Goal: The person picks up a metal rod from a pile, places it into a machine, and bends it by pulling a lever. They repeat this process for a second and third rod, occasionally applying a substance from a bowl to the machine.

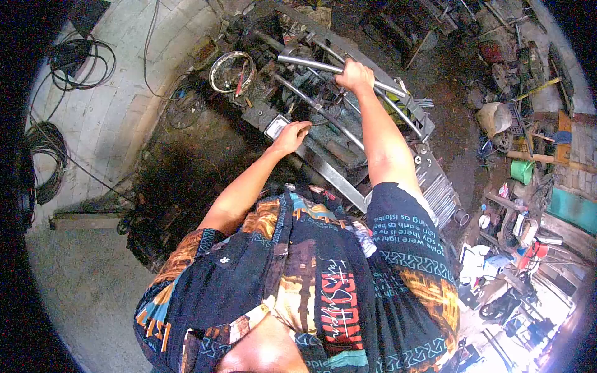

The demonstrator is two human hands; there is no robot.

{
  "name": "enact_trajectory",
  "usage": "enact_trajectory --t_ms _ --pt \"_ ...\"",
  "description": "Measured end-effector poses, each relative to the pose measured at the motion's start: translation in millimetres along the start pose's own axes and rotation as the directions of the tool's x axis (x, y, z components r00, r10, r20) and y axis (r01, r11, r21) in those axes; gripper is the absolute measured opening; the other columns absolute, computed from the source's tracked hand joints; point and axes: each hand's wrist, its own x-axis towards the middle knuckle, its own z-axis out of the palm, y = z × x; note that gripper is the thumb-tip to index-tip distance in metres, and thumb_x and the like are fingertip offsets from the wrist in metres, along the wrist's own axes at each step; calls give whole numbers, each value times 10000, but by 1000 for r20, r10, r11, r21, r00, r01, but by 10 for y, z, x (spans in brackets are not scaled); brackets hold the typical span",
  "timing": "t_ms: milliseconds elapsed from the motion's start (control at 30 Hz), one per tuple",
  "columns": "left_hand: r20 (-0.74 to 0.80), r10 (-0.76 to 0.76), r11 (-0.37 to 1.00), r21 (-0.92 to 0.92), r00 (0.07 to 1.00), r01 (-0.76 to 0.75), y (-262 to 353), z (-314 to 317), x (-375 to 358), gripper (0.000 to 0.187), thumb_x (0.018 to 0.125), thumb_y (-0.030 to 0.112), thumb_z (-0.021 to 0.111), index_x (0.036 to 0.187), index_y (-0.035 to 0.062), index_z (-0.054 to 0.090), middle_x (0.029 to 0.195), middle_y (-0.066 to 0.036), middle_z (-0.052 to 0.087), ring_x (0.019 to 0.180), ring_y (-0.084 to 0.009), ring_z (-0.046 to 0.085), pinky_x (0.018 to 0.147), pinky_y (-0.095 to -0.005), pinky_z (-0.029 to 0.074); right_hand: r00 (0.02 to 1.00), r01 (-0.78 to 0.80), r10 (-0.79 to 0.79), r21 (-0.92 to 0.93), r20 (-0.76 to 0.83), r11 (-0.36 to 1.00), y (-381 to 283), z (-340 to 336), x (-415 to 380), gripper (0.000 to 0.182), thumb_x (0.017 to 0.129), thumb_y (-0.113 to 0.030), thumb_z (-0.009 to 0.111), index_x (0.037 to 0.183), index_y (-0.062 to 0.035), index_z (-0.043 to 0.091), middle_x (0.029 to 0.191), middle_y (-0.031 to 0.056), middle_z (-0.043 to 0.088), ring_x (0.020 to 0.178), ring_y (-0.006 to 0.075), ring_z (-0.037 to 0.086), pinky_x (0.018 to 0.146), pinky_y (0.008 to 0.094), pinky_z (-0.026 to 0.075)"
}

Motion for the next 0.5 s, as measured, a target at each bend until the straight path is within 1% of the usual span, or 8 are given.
enact_trajectory --t_ms 33,100,133,167,233,300,400,500 --pt "0 1 1000 2 1000 -1 19 -14 -2 303 902 76 601 1202 50 635 996 -187 657 923 -362 637 827 -431 510 1000 -3 3 11 0 1000 -9 -9 -8 458 726 -403 707 1051 -86 654 1075 193 703 1056 350 661 924 463 503" --pt "44 -58 998 22 997 57 25 -21 -3 297 907 75 598 1200 49 636 1004 -182 660 926 -354 641 831 -423 513 1000 -4 4 23 -2 1000 -24 -37 -21 452 723 -397 707 1043 -82 657 1069 194 704 1053 350 662 925 462 503" --pt "43 -58 998 24 997 57 11 -11 -8 297 907 75 598 1200 49 636 1004 -182 660 926 -354 641 831 -423 513 1000 -3 3 14 13 1000 -34 -54 -25 472 726 -395 703 1072 -79 655 1092 192 701 1060 350 662 932 458 506" --pt "21 -27 1000 14 999 27 -2 -3 -8 297 908 73 597 1201 47 634 1020 -182 662 934 -354 642 838 -418 514 1000 -2 2 5 27 1000 -48 -72 -24 493 728 -394 699 1101 -75 652 1116 189 698 1068 350 662 939 454 508" --pt "0 6 1000 5 1000 -6 17 -30 -4 297 909 71 595 1202 46 633 1037 -182 665 942 -353 644 846 -414 515 1000 2 -2 4 22 1000 -65 -86 -31 497 728 -400 701 1100 -73 653 1114 190 699 1066 350 663 939 454 508" --pt "72 -65 998 9 995 64 24 -38 -1 299 911 68 592 1206 40 629 1081 -187 667 972 -357 646 870 -411 514 1000 3 -3 1 21 1000 -54 -83 -30 502 728 -405 703 1099 -70 654 1112 190 700 1065 350 663 939 455 508" --pt "47 -22 1000 -9 999 23 8 -41 -2 302 913 68 590 1211 38 624 1098 -191 667 999 -357 647 882 -411 514 1000 20 -20 -17 10 1000 -53 -72 1 510 729 -420 709 1098 -72 657 1109 191 701 1066 348 664 938 452 509" --pt "53 -3 1000 19 999 2 -7 -53 5 302 912 66 590 1211 36 623 1099 -193 667 1010 -353 650 884 -409 515 1000 17 -17 -14 11 1000 -63 -107 3 507 724 -422 715 1088 -74 662 1106 193 701 1063 349 665 932 452 513"
